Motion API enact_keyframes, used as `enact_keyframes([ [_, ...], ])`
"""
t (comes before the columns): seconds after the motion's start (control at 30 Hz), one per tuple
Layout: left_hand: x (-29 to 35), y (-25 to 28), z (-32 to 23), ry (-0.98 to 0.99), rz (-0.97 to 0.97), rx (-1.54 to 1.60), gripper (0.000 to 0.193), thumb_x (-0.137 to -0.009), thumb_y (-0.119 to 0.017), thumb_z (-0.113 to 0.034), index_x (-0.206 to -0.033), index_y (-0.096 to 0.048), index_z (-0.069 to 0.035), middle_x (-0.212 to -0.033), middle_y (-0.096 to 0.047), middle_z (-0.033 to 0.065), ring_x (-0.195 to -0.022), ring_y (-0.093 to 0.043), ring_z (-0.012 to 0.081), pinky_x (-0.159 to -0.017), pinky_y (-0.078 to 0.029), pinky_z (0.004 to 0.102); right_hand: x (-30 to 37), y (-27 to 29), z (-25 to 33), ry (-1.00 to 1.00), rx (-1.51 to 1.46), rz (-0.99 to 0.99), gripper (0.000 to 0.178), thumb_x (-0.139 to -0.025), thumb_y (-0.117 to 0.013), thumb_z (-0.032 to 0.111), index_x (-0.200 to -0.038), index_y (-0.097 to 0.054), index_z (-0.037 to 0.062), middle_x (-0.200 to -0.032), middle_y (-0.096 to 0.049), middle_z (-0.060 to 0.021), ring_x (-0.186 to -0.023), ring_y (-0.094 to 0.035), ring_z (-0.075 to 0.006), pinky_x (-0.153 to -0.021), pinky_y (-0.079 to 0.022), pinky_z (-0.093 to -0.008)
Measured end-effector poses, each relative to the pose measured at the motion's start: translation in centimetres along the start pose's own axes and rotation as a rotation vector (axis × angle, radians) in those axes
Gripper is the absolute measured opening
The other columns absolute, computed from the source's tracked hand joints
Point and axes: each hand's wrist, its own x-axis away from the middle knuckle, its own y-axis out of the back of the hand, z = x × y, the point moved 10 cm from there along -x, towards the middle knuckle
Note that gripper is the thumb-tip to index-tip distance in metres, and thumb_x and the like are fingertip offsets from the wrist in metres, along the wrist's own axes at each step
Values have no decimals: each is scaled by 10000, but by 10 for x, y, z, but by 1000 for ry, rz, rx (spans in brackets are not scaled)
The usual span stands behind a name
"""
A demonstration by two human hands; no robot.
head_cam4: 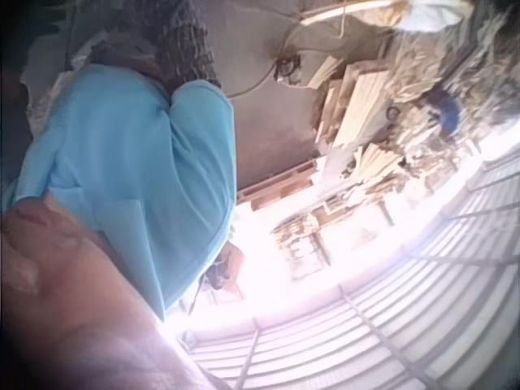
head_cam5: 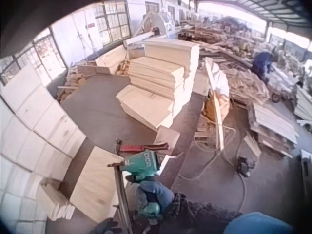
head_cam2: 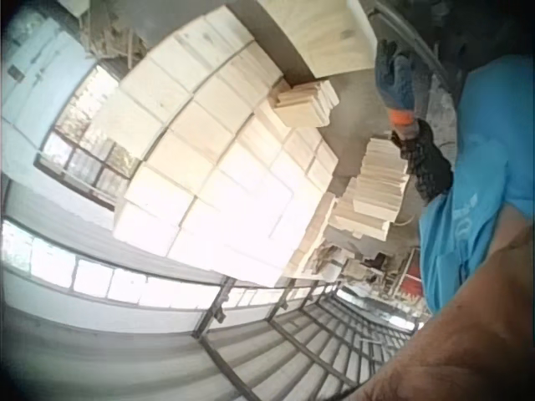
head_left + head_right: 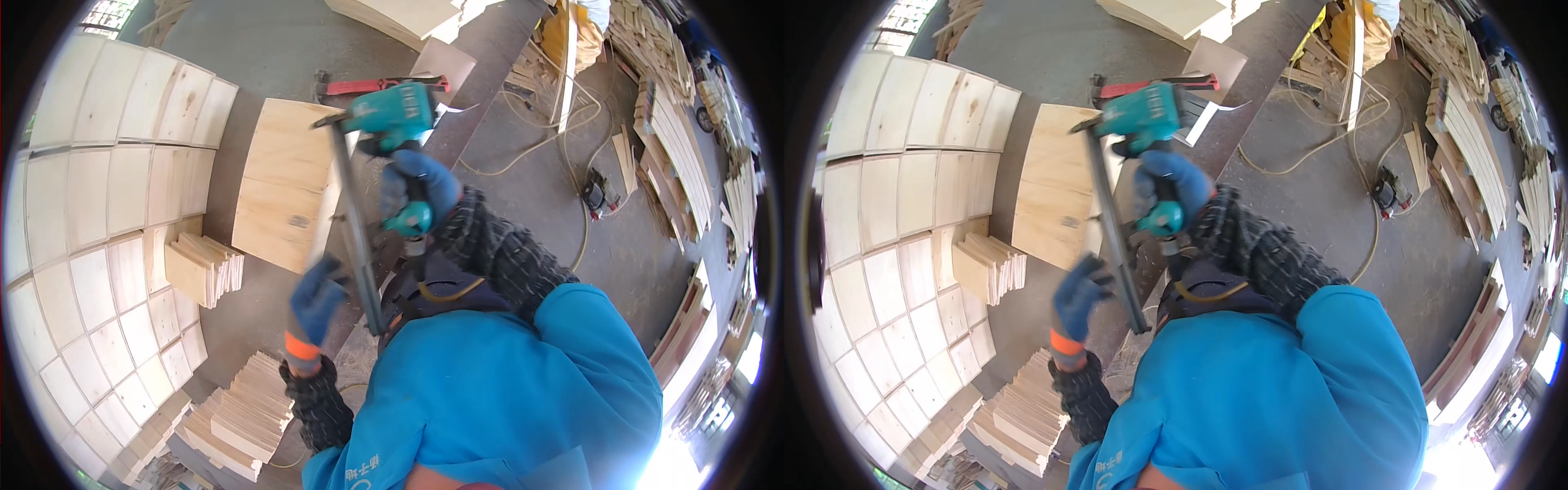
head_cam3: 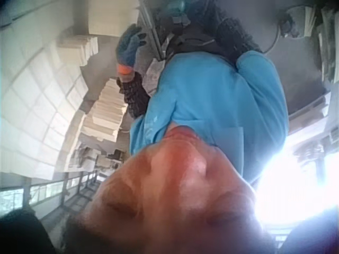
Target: Assembling a wooden box using a nail gun and a hammer.
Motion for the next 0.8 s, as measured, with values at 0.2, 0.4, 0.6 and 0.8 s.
enact_keyframes([
  [0.2, -59, 2, -10, 152, -334, 524, 591, -1183, -403, -454, -1368, -667, 41, -1067, -765, 145, -909, -763, 232, -772, -645, 345, -28, -44, -42, -88, 301, 128, 340, -1041, -655, 346, -1029, -693, 8, -828, -718, -120, -715, -718, -233, -701, -611, -405],
  [0.4, -31, 13, 0, 43, -640, 243, 405, -1124, -508, -359, -1246, -663, -6, -818, -583, 13, -571, -552, 112, -461, -419, 251, -10, -53, 30, 335, 1402, 76, 589, -992, -754, 426, -1404, -678, 12, -1257, -769, -218, -1192, -737, -392, -1045, -562, -485],
  [0.6, -16, 30, -1, 104, -888, 636, 422, -1129, -523, -370, -1313, -613, 0, -855, -574, 15, -597, -556, 136, -473, -468, 266, -32, 78, 168, 798, 2410, -616, 450, -989, -688, 383, -1308, -695, 65, -1306, -732, -204, -1178, -705, -436, -1030, -563, -513],
  [0.8, -3, 57, 40, 76, -918, 469, 422, -1117, -520, -395, -1323, -623, -41, -861, -599, 24, -616, -591, 152, -479, -491, 286, -78, 126, 205, 267, 2304, -642, 449, -1019, -632, 389, -1340, -713, 86, -1320, -731, -223, -1195, -706, -429, -1021, -570, -512],
])
